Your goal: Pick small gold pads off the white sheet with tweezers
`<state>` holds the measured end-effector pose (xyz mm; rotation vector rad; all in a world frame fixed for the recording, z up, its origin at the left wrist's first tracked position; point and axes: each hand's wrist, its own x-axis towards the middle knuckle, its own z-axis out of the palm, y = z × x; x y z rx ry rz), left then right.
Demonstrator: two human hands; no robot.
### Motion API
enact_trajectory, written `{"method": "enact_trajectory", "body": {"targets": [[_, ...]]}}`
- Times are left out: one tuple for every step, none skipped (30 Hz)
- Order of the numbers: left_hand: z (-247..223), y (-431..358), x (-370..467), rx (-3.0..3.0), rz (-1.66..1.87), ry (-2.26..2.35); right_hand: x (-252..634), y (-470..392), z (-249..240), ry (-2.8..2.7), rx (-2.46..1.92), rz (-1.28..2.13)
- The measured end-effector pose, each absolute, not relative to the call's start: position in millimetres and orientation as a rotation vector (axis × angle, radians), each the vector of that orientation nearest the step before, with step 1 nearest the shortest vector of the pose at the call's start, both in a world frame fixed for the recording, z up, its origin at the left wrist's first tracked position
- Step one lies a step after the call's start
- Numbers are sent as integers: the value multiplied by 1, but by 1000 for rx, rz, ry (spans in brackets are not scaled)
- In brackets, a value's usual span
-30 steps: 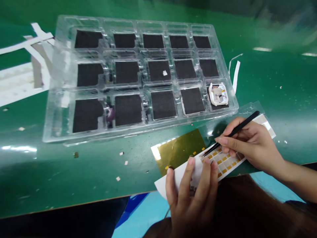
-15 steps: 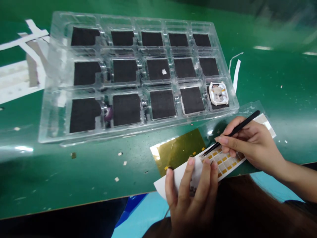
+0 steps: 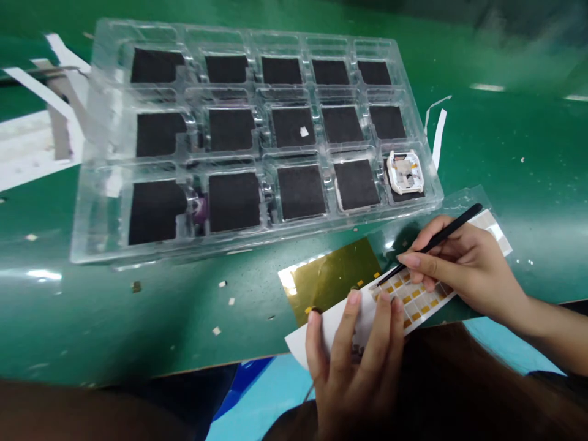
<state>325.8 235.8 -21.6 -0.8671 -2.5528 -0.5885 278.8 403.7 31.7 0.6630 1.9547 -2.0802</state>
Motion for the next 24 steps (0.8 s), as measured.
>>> {"method": "enact_trajectory", "body": {"targets": [[-22,235,327,-876,-588,-2552,279,404,32,1953,663,-2080],[-23,233,328,-887,-590,-2545,279,404,31,1953,661,-2081],[-25,231,331,-901,-601,-2534,280,404,31,1954,657,-2084],[-28,230,333,-914,-619,-2523,280,404,31,1954,654,-2086],[-31,229,335,-926,-641,-2511,280,404,31,1956,650,-2088],[-34,229,334,-937,-663,-2502,280,404,30,1958,649,-2089],[-37,232,330,-949,-683,-2496,280,404,30,1962,652,-2086],[-39,238,320,-957,-700,-2494,280,404,30,1965,655,-2084],[-41,247,304,-981,-712,-2496,280,404,30,1968,658,-2083],[-41,259,280,-1009,-719,-2504,280,404,30,1969,662,-2082],[-39,272,251,-1050,-727,-2514,280,404,30,1968,662,-2082],[-36,287,218,-1190,-743,-2533,279,404,30,1969,662,-2080],[-31,302,183,-1360,-752,-2564,279,405,30,1971,659,-2075],[-26,315,150,-1553,-742,-2605,279,404,31,1976,655,-2068],[-20,326,121,-1769,-704,-2639,278,404,31,1981,655,-2060],[-14,334,98,-1958,-660,-2663,278,404,31,1986,656,-2051],[-9,338,82,-2037,-650,-2685,278,404,32,1988,659,-2045],[-4,339,74,-2089,-658,-2695,278,404,32,1987,664,-2042],[-1,337,74,-2101,-692,-2704,277,404,32,1984,671,-2042],[2,333,81,-2088,-733,-2704,277,404,32,1981,676,-2043],[3,327,94,-2016,-761,-2699,277,404,32,1977,679,-2044],[3,319,112,-1918,-780,-2691,277,404,32,1974,681,-2045],[2,310,134,-1801,-752,-2670,277,404,32,1971,681,-2047],[0,300,160,-1508,-703,-2639,278,405,32,1967,679,-2048]]}}
